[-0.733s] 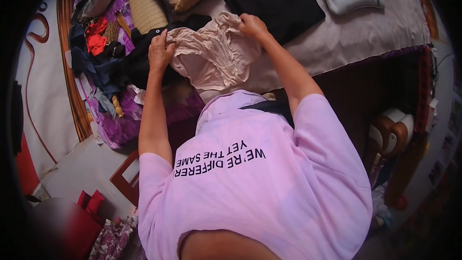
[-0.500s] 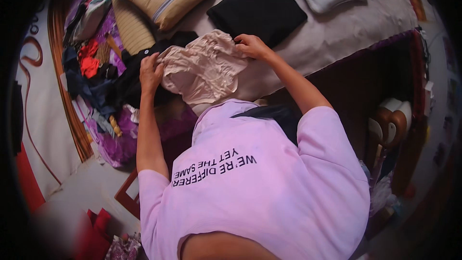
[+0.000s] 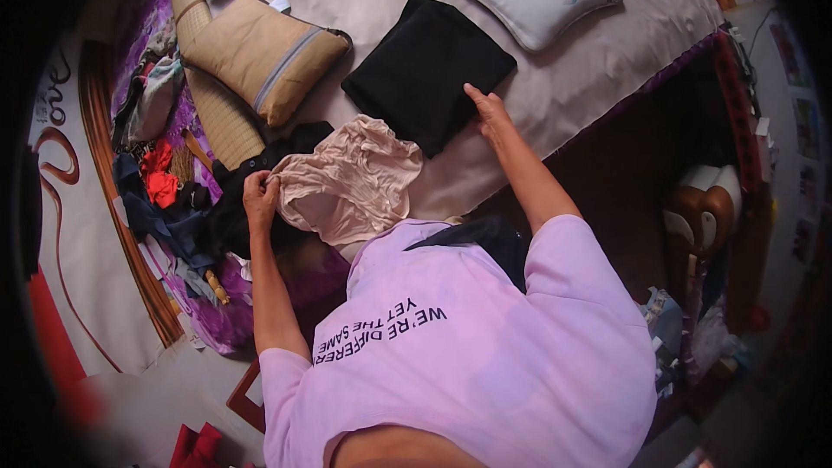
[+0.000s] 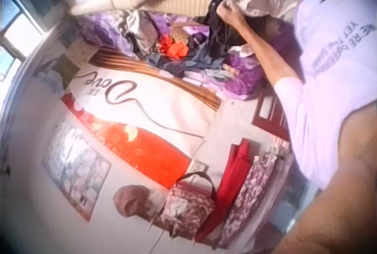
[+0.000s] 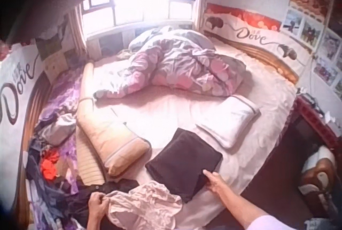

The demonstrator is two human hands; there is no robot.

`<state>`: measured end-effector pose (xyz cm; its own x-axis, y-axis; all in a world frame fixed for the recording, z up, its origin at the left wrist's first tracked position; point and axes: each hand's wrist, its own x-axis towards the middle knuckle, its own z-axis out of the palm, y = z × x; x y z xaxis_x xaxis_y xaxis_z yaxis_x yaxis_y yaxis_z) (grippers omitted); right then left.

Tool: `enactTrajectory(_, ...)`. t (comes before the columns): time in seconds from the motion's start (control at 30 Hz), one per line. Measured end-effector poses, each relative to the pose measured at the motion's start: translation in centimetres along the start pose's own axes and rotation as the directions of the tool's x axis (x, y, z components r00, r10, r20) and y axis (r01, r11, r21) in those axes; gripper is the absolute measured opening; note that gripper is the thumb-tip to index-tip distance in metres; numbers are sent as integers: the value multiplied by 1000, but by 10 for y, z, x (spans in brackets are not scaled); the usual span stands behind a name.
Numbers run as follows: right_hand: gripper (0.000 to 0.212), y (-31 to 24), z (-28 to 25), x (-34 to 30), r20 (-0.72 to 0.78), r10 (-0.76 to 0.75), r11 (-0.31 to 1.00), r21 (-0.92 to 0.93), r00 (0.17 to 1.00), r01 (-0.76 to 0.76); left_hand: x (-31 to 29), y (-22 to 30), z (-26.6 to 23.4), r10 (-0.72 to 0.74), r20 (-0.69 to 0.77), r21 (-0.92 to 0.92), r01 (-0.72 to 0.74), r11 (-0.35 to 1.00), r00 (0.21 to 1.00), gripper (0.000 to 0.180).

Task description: The person folds several garments on a bed, including a black shirt, a light-colored undergarment, a red shirt, and a black polo shirt. Each item is smoothed, folded, and placed in a neat stack on the bed.

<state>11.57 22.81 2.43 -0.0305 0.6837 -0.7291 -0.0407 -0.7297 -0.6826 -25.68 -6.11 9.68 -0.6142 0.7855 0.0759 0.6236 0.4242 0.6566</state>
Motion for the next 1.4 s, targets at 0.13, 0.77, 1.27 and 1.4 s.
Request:
enactTrajectory(0.13, 51, -10, 34, 23, 145, -187, 982, 49, 972, 182, -2, -8, -1, -29, 0, -20, 29, 999, 1000, 16)
enactTrajectory(0.77, 27, -232, 144, 105, 397, -886, -151, -737, 241, 659, 7, 9, -2, -153, 49, -35, 155, 987, 987, 17)
enactTrajectory(1.27, 28, 29, 220, -44, 930, 253, -105, -248, 267, 963, -4, 35, -27, -29, 188, -343, 93, 935, 982, 14)
enactTrajectory(1.4, 24, 32, 204, -58, 960, 134, -229, -210, 245, 950, -15, 63, -44, 203, 255, -246, -140, 959, 945, 12)
